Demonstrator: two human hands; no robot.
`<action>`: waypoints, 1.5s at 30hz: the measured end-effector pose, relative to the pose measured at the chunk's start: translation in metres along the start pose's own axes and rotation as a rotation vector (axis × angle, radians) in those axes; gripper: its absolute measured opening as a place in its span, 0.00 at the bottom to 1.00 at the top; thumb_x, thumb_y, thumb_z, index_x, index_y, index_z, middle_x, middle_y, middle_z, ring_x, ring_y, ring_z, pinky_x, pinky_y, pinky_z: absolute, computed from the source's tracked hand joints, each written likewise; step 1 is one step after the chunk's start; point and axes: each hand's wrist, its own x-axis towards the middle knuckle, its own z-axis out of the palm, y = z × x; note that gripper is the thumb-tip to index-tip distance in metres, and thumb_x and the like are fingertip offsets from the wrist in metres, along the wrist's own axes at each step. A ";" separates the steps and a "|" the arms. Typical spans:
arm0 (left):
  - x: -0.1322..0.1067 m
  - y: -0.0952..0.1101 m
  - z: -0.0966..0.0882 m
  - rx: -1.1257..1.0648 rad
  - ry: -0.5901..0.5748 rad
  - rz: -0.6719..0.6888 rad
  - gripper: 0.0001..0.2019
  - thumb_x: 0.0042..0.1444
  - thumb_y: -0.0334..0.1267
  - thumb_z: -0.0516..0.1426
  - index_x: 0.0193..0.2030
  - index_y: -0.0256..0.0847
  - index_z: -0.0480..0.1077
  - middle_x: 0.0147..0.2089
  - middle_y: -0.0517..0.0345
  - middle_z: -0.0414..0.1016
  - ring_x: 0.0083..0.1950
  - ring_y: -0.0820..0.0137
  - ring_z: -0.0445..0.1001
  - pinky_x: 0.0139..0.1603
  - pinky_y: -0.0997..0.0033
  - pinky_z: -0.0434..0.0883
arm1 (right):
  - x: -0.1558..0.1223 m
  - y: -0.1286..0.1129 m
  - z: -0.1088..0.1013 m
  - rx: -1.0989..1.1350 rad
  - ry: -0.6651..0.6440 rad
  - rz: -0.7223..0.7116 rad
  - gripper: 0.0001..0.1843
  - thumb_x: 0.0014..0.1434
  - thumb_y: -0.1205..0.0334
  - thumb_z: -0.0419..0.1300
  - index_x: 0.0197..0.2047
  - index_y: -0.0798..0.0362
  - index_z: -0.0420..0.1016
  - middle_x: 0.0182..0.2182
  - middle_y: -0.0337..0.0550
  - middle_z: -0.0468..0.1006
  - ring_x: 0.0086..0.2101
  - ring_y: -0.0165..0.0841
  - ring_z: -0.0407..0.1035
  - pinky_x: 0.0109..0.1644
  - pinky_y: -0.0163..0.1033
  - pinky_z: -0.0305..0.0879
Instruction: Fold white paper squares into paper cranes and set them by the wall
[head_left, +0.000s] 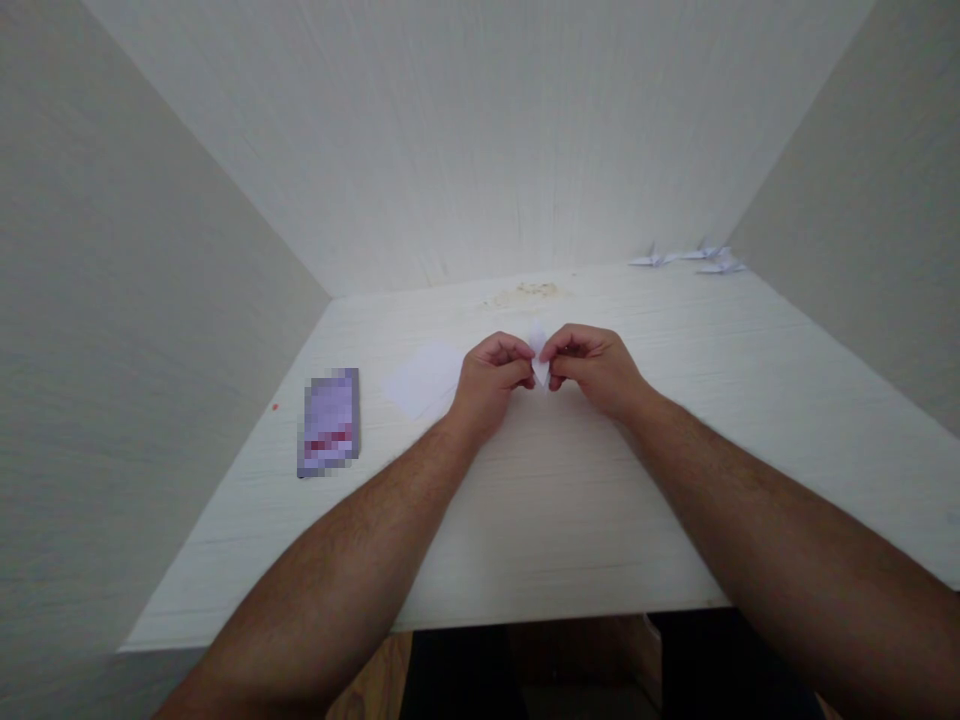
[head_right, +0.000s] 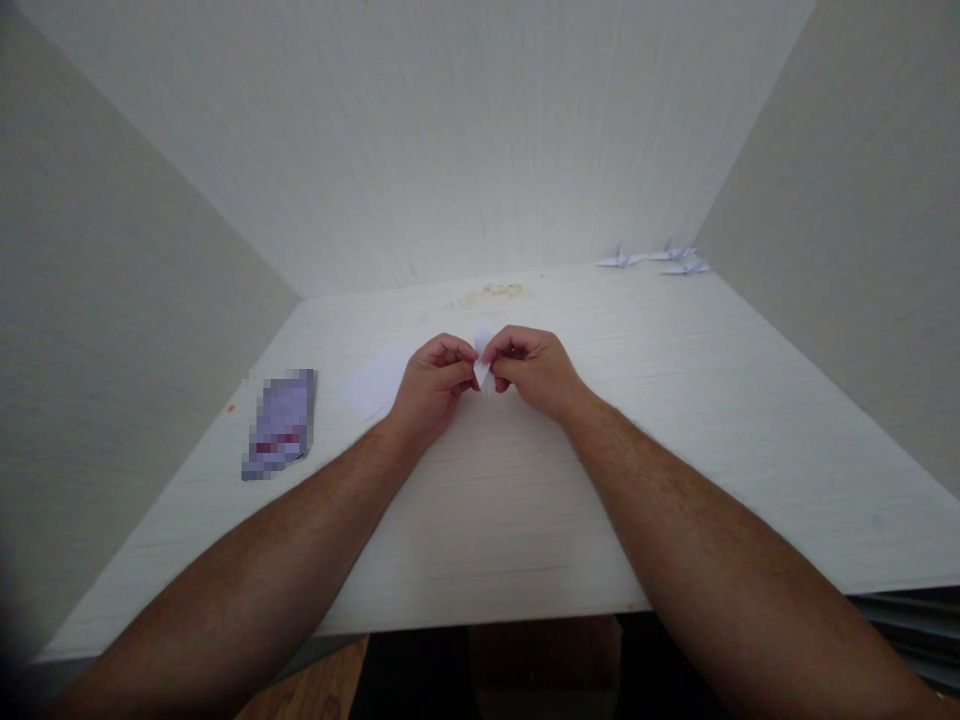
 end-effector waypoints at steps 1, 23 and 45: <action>0.000 0.000 0.000 -0.008 -0.004 -0.003 0.08 0.41 0.26 0.62 0.29 0.39 0.71 0.22 0.66 0.73 0.22 0.77 0.70 0.26 0.77 0.67 | 0.000 0.000 0.000 0.009 -0.004 0.002 0.04 0.43 0.68 0.62 0.26 0.52 0.76 0.18 0.34 0.75 0.20 0.27 0.69 0.26 0.34 0.65; -0.002 0.001 0.003 0.129 0.110 0.115 0.08 0.44 0.31 0.65 0.30 0.40 0.70 0.25 0.65 0.73 0.24 0.77 0.71 0.27 0.76 0.68 | 0.001 0.004 0.001 0.082 0.070 0.027 0.13 0.43 0.66 0.67 0.33 0.51 0.70 0.22 0.32 0.76 0.20 0.26 0.68 0.23 0.34 0.66; -0.001 0.002 0.002 0.177 0.069 0.082 0.13 0.42 0.31 0.66 0.36 0.39 0.71 0.30 0.62 0.76 0.30 0.76 0.73 0.33 0.75 0.70 | 0.001 -0.002 0.004 -0.108 0.134 0.141 0.06 0.47 0.63 0.67 0.27 0.56 0.76 0.16 0.36 0.74 0.19 0.26 0.66 0.24 0.33 0.63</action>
